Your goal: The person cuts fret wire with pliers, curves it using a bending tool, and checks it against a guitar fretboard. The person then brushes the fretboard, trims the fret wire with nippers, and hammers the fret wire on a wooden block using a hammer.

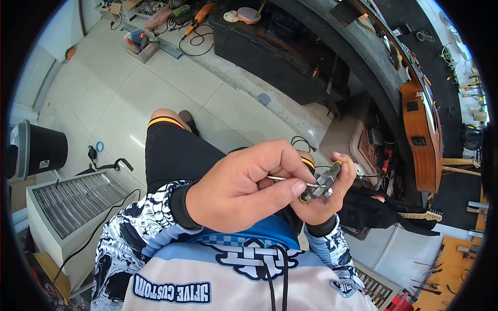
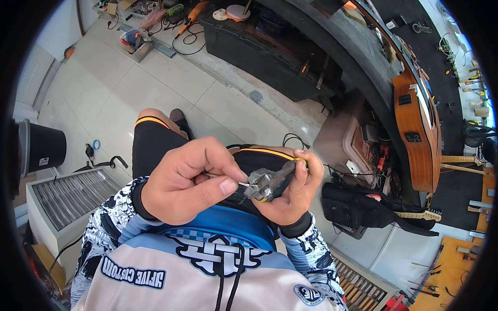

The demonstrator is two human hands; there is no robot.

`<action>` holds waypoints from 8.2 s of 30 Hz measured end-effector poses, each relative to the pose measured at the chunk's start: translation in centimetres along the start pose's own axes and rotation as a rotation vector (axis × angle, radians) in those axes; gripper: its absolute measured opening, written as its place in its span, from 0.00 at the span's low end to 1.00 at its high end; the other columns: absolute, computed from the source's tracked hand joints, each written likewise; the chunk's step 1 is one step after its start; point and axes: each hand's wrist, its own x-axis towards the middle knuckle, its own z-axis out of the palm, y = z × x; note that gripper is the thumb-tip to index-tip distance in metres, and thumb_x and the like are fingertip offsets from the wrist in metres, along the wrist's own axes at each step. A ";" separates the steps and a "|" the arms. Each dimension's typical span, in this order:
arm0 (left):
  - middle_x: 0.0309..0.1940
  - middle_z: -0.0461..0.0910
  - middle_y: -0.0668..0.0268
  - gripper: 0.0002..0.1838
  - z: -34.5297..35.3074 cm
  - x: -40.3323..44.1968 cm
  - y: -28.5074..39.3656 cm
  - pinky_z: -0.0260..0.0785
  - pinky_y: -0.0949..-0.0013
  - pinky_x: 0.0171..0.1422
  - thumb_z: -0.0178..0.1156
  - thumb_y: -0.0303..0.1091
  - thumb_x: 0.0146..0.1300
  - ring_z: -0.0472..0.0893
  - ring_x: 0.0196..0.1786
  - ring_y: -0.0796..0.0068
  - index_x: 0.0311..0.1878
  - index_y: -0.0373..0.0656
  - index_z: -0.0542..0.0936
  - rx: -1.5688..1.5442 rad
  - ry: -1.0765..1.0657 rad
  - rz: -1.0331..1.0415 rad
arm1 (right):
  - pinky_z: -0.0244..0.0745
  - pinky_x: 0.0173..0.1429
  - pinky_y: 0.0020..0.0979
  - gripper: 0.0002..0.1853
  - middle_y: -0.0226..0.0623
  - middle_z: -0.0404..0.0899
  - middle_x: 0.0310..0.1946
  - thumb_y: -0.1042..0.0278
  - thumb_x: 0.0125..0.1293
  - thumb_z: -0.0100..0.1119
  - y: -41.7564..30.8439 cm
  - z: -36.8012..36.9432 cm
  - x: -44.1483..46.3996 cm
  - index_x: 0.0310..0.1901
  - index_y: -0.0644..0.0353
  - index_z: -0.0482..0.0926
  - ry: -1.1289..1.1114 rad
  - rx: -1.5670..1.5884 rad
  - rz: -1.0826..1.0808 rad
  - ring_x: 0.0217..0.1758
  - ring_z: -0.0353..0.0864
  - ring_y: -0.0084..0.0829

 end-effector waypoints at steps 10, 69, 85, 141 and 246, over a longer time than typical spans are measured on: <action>0.32 0.76 0.72 0.09 -0.6 -0.1 -0.5 0.55 0.82 0.30 0.58 0.21 0.67 0.65 0.28 0.92 0.50 0.34 0.79 0.151 0.083 0.125 | 0.67 0.63 0.41 0.55 0.53 0.61 0.61 0.75 0.39 0.74 0.5 -0.3 -0.4 0.73 0.64 0.56 -0.012 0.140 0.086 0.61 0.68 0.47; 0.24 0.72 0.73 0.06 -20.8 -5.2 -4.4 0.59 0.79 0.28 0.56 0.24 0.70 0.66 0.22 0.87 0.48 0.34 0.76 -0.006 0.995 -0.030 | 0.62 0.71 0.47 0.28 0.53 0.70 0.64 0.45 0.71 0.45 17.4 33.2 56.6 0.62 0.56 0.76 -0.539 -0.611 0.086 0.70 0.66 0.51; 0.23 0.70 0.71 0.05 -20.0 -4.5 -2.4 0.57 0.76 0.25 0.54 0.24 0.70 0.65 0.19 0.84 0.46 0.35 0.74 0.007 0.977 0.076 | 0.76 0.52 0.50 0.13 0.52 0.79 0.43 0.64 0.68 0.49 11.3 29.7 50.5 0.48 0.63 0.72 0.008 -0.202 -0.128 0.48 0.80 0.55; 0.37 0.81 0.67 0.06 -3.8 -1.7 2.3 0.68 0.79 0.46 0.59 0.26 0.69 0.78 0.40 0.85 0.46 0.36 0.78 -0.161 0.013 -0.014 | 0.80 0.36 0.33 0.14 0.48 0.82 0.30 0.66 0.69 0.56 -2.2 1.3 9.1 0.39 0.74 0.78 -0.859 1.677 0.558 0.30 0.84 0.38; 0.27 0.71 0.77 0.07 -11.9 -6.9 -6.9 0.59 0.81 0.33 0.55 0.29 0.72 0.66 0.28 0.89 0.48 0.38 0.77 0.298 0.517 -0.138 | 0.74 0.47 0.43 0.08 0.42 0.79 0.36 0.66 0.61 0.60 13.3 10.2 29.2 0.40 0.59 0.80 -0.021 -0.259 -0.165 0.43 0.78 0.46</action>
